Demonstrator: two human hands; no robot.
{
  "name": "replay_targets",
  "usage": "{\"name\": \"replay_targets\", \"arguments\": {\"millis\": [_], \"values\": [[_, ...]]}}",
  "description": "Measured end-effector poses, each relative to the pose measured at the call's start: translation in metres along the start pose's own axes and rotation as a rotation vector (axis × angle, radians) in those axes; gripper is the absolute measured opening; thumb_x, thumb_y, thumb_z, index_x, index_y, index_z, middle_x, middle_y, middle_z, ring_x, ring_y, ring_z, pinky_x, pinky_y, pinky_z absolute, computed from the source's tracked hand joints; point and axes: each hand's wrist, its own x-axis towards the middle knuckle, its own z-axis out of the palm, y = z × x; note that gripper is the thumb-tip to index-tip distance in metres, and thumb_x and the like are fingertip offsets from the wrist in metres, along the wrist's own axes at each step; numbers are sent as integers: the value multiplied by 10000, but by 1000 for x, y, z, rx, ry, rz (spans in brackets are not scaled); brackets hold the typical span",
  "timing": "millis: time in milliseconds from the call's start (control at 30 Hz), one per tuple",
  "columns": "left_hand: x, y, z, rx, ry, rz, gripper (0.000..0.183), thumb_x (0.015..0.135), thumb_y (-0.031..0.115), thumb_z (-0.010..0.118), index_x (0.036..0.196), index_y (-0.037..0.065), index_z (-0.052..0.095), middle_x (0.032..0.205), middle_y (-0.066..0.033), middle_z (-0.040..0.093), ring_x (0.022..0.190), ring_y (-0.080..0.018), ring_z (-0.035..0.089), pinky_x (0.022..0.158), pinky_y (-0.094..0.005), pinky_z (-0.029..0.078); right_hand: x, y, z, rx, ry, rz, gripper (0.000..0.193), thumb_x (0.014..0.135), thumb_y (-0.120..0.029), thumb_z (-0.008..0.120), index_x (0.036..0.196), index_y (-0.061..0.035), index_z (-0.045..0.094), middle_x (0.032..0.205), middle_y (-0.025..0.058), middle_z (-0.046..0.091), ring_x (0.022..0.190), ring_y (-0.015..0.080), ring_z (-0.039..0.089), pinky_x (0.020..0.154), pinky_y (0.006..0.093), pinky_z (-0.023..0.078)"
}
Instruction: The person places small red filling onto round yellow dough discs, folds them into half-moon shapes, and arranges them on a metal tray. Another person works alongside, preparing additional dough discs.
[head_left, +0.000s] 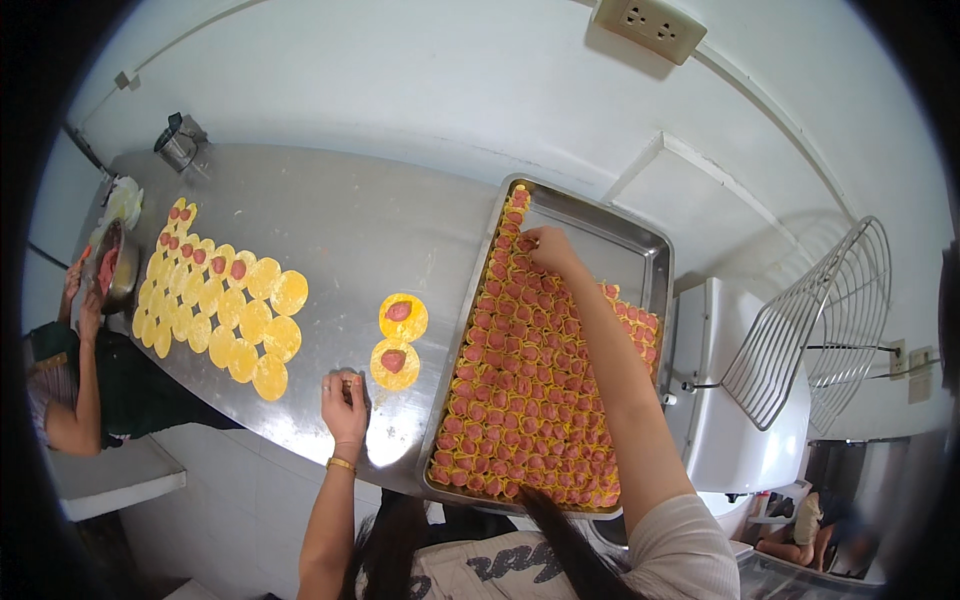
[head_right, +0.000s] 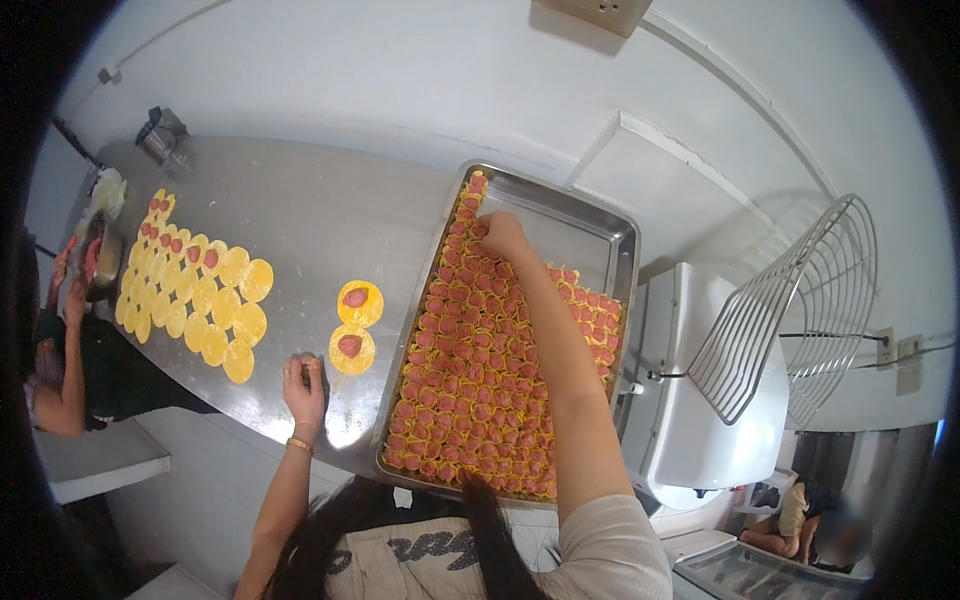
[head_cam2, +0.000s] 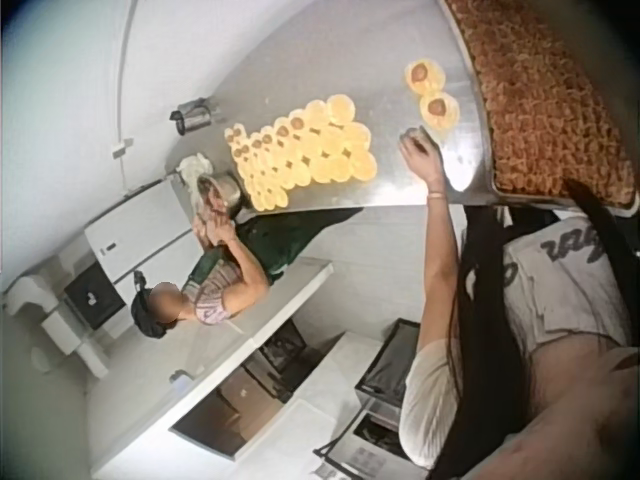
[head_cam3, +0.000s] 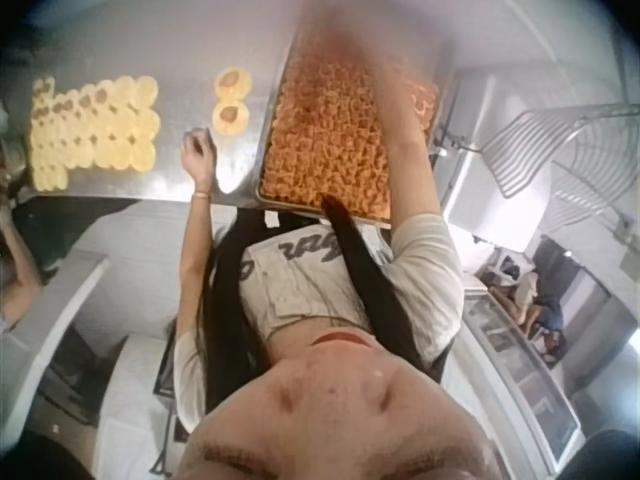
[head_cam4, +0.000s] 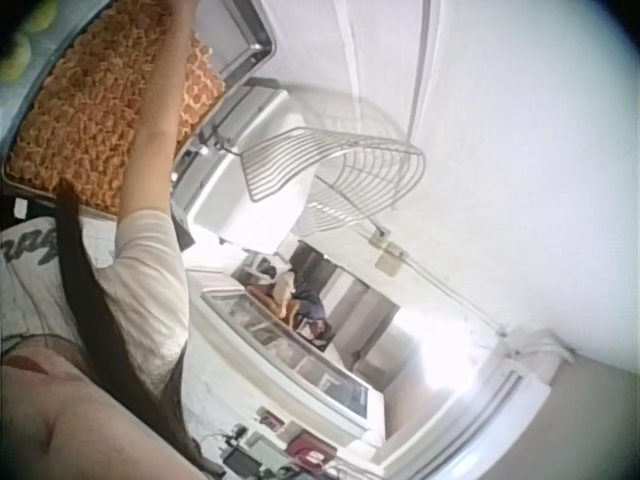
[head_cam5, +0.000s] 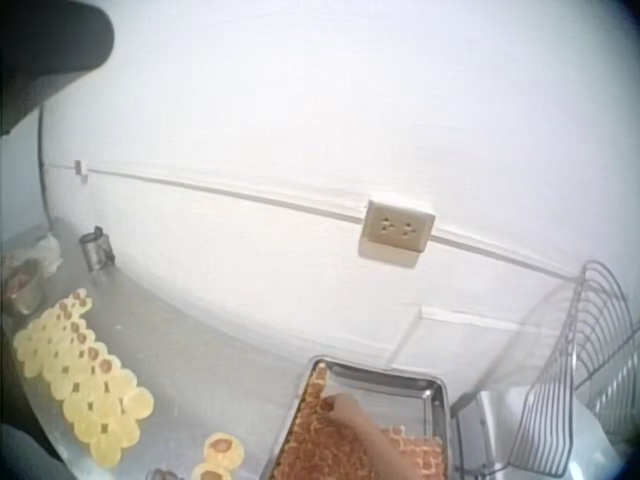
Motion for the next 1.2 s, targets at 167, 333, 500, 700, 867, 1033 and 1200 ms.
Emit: {"name": "replay_targets", "arguments": {"millis": [167,333,500,700,867,1033,1200], "values": [[0,1,-2,16,-14,-6,208,893,229,583,885,24,550,912,-123,538,812,-309,565,709,-376,462,-1,-2,-2,-27,-49,2,335,621,-84,654,951,-89,713,849,168,683,786,326,653,737,378,515],[2,-3,1,15,-20,-6,209,888,226,592,878,22,548,913,-120,539,809,-305,567,710,-374,463,-3,-10,3,-182,-14,-86,293,628,-106,657,915,-69,706,834,184,673,785,324,651,729,390,509],[1,-3,0,11,9,44,206,890,227,589,874,25,555,915,-121,542,808,-308,568,707,-375,466,-2,-12,-8,-49,-110,76,363,667,-19,584,1014,-48,687,839,201,677,759,285,659,691,364,512],[1,0,-1,7,14,51,194,889,215,590,848,28,558,926,-117,555,800,-305,571,700,-374,468,8,6,6,-45,-10,-25,397,701,55,543,1061,-33,686,818,161,690,750,205,657,659,319,521],[2,0,-1,0,31,72,155,881,190,601,854,41,566,893,-114,561,780,-292,576,676,-365,468,12,29,16,174,13,12,417,715,91,511,1081,-27,672,904,112,701,786,169,651,661,304,522],[1,-2,-1,-6,-16,13,147,860,200,621,877,60,580,884,-104,557,736,-275,573,643,-369,465,11,25,10,209,-40,102,459,660,75,526,1079,-44,671,920,137,707,823,221,660,743,326,507],[3,0,1,55,-6,184,195,812,217,680,928,80,604,920,-113,567,752,-293,572,666,-391,461,-10,7,11,47,328,-28,355,753,35,530,1061,-61,679,950,165,691,806,262,668,717,344,511]]}}
